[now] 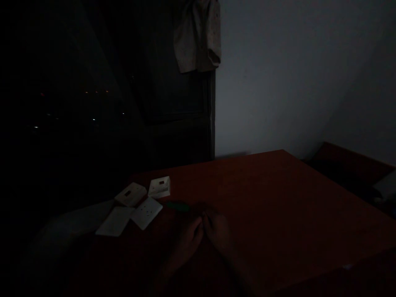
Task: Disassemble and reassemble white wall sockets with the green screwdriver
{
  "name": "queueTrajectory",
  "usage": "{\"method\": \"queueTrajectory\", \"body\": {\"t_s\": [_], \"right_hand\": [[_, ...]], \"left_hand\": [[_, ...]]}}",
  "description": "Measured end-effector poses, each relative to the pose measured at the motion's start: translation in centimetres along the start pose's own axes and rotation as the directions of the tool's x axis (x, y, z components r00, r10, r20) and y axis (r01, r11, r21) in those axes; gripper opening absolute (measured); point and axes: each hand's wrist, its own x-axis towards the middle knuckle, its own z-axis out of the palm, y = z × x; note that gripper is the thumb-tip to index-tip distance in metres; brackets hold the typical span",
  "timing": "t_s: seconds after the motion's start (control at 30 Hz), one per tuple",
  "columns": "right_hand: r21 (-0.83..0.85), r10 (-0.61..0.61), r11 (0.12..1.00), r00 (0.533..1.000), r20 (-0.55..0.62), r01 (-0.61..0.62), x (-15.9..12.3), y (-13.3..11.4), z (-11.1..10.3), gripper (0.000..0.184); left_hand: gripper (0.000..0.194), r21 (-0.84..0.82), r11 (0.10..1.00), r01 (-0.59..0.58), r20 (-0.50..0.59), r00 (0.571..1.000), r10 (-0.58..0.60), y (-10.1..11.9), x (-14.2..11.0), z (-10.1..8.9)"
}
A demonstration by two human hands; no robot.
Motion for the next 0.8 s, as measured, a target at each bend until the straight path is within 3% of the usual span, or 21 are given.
{"method": "queueTrajectory", "body": {"t_s": [0.8], "right_hand": [[-0.002, 0.002, 1.0, 1.0, 0.001, -0.002, 0.0, -0.18, -0.08, 0.037]], "left_hand": [[0.026, 0.019, 1.0, 0.003, -0.013, 1.0, -0.002, 0.12, 0.05, -0.04]]}}
